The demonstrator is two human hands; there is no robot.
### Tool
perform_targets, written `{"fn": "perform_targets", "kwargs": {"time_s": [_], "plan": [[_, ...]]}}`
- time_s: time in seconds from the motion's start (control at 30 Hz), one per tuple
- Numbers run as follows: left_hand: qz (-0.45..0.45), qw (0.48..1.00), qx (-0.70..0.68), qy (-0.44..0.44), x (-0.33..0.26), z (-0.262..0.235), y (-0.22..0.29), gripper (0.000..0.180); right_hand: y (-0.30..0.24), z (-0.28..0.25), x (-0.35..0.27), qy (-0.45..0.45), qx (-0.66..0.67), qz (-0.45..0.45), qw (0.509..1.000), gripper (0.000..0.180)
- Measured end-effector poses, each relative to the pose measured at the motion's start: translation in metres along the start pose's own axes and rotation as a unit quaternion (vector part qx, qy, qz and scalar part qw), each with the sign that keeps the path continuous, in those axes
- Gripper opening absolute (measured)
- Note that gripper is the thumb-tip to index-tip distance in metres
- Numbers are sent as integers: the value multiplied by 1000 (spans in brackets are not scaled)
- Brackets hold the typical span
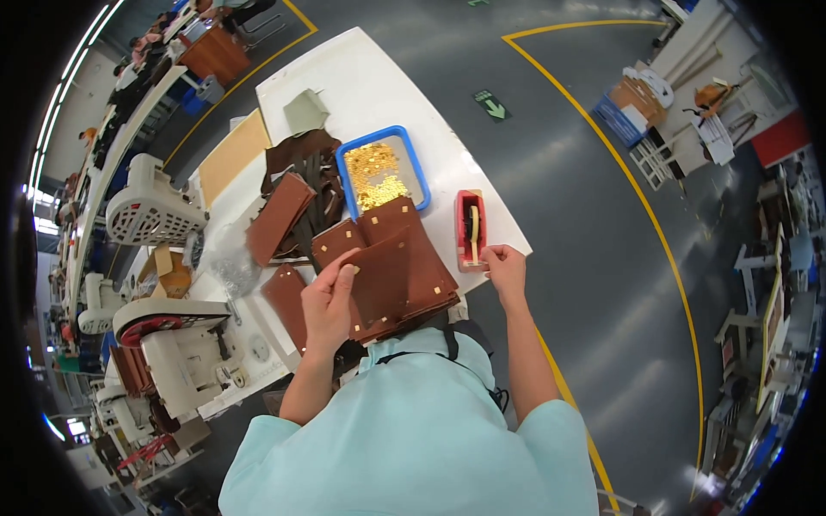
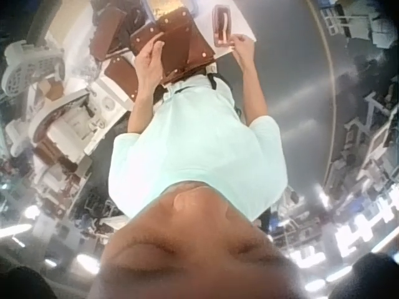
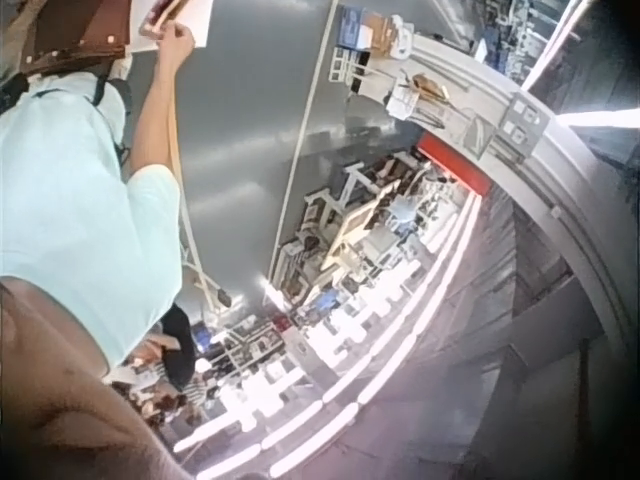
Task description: Assembling metal hardware and gold-colored studs onto brown leather panels.
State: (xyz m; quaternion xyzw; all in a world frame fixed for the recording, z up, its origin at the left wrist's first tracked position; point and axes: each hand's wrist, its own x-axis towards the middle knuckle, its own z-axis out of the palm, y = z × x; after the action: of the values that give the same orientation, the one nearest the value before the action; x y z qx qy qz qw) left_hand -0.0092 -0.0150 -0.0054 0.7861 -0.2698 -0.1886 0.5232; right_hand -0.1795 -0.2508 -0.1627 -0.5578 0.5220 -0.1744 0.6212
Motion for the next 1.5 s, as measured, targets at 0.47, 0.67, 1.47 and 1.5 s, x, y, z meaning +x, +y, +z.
{"fn": "perform_targets", "kwargs": {"time_s": [0.47, 0.67, 1.47, 1.5], "plan": [[-95, 964, -241, -67, 14, -20, 16, 23, 62, 11, 38, -13, 19, 82, 996, 18], [-139, 907, -389, -81, 10, -24, 21, 24, 60, 24, 13, 83, 185, 119, 972, 17], [-67, 970, -204, -115, 15, -21, 25, 28, 111, 38, 11, 195, -92, -164, 963, 23], [-78, 961, -236, -121, 16, -20, 22, 28, 108, 37, 11, 192, -92, -166, 963, 23]]}}
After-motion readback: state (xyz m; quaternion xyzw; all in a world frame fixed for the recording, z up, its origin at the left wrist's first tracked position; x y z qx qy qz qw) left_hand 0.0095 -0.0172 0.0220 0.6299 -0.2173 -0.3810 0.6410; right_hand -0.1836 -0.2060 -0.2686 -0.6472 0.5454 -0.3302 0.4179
